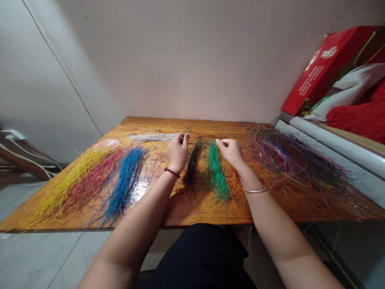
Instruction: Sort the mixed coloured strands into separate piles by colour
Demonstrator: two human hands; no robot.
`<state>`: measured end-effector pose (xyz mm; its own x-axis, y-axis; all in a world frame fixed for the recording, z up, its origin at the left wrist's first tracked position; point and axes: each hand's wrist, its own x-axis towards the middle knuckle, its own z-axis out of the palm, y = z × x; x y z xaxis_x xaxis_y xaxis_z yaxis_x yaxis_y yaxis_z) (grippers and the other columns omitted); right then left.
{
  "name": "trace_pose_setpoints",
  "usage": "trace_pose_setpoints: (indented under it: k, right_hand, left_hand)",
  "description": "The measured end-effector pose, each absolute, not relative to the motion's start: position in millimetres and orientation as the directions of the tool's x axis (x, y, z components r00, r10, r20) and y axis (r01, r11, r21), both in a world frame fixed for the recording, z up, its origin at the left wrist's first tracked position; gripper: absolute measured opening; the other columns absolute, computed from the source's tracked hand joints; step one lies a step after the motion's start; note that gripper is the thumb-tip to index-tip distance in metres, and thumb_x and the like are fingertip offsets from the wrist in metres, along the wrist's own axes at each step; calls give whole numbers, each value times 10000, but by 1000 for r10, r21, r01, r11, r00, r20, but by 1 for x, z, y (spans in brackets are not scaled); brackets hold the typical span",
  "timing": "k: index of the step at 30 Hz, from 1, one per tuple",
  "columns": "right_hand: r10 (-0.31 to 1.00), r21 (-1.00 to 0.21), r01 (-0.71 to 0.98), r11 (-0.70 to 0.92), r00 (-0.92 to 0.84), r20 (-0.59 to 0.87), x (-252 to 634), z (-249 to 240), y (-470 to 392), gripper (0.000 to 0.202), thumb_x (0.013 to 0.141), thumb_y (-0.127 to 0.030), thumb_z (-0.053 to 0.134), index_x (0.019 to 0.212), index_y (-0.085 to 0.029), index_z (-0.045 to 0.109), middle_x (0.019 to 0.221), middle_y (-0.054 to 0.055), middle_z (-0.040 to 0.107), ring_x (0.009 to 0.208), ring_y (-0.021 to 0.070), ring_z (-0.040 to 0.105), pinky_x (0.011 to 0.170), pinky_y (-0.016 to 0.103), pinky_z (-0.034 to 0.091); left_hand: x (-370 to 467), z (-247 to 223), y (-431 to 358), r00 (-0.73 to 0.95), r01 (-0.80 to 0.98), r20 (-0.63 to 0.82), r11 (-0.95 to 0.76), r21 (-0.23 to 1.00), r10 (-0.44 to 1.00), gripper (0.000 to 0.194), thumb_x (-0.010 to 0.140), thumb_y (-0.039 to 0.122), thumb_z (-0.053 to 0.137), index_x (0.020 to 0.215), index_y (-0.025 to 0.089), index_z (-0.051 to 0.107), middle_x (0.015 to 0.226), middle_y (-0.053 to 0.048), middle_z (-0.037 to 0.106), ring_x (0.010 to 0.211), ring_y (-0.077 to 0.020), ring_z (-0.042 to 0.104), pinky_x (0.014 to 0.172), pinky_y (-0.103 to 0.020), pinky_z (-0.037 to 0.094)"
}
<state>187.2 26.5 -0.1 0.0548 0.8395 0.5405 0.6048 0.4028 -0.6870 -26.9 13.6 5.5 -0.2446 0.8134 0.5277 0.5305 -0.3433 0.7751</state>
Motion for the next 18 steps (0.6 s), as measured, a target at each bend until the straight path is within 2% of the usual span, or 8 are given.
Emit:
trace_pose_setpoints:
  k: [5, 8, 10, 13, 16, 18]
  right_hand:
    - [932, -891, 364, 273, 130, 338, 187, 1, 32, 466, 789, -559, 596, 531, -184, 499, 466, -50, 321, 467, 89, 278, 489, 253, 199]
    - [960, -933, 282, 224, 100, 260, 187, 4, 32, 463, 770, -588, 606, 554, -187, 519, 473, -54, 337, 457, 87, 273, 481, 250, 196]
    - [959, -922, 310, 233, 85, 272, 188, 5, 31, 478, 783, -611, 581, 567, -186, 545, 462, -58, 319, 448, 88, 260, 481, 253, 194]
    - [925, -823, 494, 280, 90, 369, 190, 4, 30, 518, 824, -630, 528, 582, -178, 602, 445, -48, 317, 444, 99, 281, 490, 263, 196]
    - [876, -617, 735, 282, 65, 477, 191, 4, 26, 540, 865, -624, 492, 608, -179, 657, 471, -8, 443, 469, 119, 369, 509, 279, 207]
    - [847, -485, 829, 278, 27, 530, 190, 5, 21, 527, 887, -599, 483, 615, -187, 667, 537, 20, 536, 514, 132, 427, 524, 286, 211]
  left_hand:
    - [-28, 5, 14, -262, 515, 515, -333, 790, 816, 332, 958, 476, 464, 874, 214, 652, 788, -49, 644, 735, -178, 556, 636, -248, 305]
    - [-28, 4, 15, -277, 512, 533, -347, 786, 799, 334, 964, 465, 456, 880, 212, 658, 797, -46, 652, 737, -174, 565, 637, -244, 315]
    - [-28, 4, 16, -280, 518, 536, -345, 783, 796, 339, 969, 463, 448, 888, 214, 663, 800, -43, 661, 737, -171, 575, 637, -246, 319]
    - [-28, 6, 16, -269, 544, 528, -325, 773, 806, 359, 971, 479, 434, 897, 215, 665, 817, -42, 674, 752, -175, 588, 637, -256, 324]
    - [-30, 8, 15, -262, 591, 522, -293, 752, 811, 379, 970, 499, 422, 904, 218, 667, 839, -48, 682, 755, -183, 588, 637, -264, 326]
    - [-32, 9, 16, -270, 613, 523, -275, 741, 808, 383, 967, 507, 424, 900, 223, 671, 840, -48, 685, 747, -184, 586, 634, -268, 325]
